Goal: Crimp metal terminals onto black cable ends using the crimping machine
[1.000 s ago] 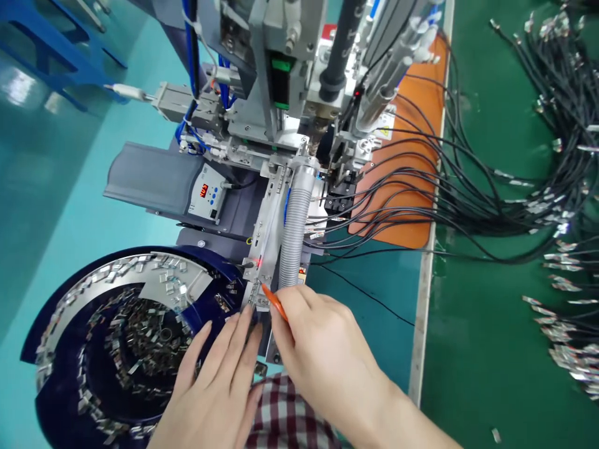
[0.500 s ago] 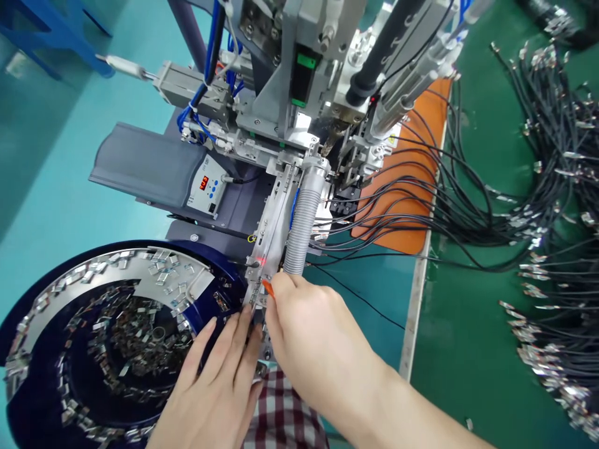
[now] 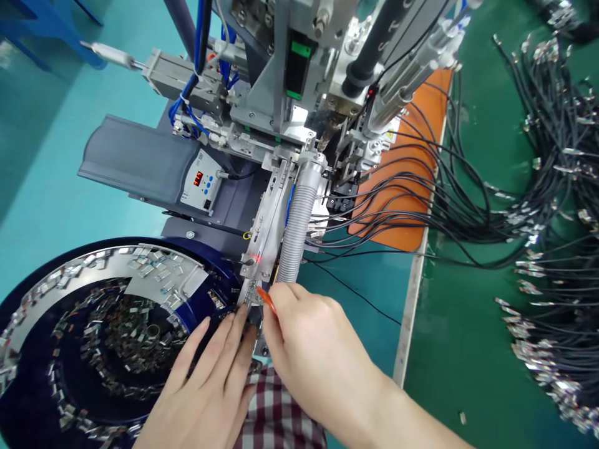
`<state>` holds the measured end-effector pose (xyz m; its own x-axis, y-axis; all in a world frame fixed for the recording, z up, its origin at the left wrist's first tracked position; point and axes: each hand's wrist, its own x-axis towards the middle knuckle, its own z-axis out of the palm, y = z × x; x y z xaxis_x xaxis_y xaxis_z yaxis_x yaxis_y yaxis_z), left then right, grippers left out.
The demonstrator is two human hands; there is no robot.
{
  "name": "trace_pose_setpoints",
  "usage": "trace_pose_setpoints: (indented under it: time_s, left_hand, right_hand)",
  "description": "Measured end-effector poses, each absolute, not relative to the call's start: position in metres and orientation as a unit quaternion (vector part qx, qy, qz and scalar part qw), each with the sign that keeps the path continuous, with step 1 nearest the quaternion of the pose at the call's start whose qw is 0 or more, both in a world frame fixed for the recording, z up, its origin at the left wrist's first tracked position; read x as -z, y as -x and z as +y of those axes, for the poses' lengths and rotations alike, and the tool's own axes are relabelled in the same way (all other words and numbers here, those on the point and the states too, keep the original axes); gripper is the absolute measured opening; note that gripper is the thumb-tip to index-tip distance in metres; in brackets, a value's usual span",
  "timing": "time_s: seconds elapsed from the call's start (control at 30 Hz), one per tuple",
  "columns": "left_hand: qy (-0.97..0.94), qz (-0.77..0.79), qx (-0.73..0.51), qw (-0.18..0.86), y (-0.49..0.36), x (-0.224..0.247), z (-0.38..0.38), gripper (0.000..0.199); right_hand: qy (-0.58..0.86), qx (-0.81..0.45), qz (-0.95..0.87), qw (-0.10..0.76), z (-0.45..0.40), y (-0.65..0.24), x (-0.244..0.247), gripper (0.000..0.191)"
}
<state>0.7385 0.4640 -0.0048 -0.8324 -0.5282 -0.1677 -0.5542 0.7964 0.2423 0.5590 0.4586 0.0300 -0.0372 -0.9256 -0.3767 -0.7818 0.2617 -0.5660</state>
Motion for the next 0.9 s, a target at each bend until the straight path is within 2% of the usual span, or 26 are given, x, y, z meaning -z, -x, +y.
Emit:
trace_pose_setpoints:
  time_s: [0.17, 0.53, 0.9]
  left_hand:
    - [0.289, 0.945, -0.144, 0.045, -0.740, 0.005, 0.467, 0.050]
    - [0.302, 0.939, -0.154, 0.054, -0.732, 0.002, 0.462, 0.044]
    - [0.320, 0.930, -0.168, 0.058, -0.725, 0.011, 0.450, 0.047]
  right_hand:
    - [0.626, 0.107, 0.705, 0.314, 0.455, -0.559, -0.029, 0.017]
    - [0.641, 0.090, 0.701, 0.300, 0.451, -0.560, -0.031, 0.018]
    - [0.585, 0.095, 0.715, 0.371, 0.443, -0.552, -0.034, 0.019]
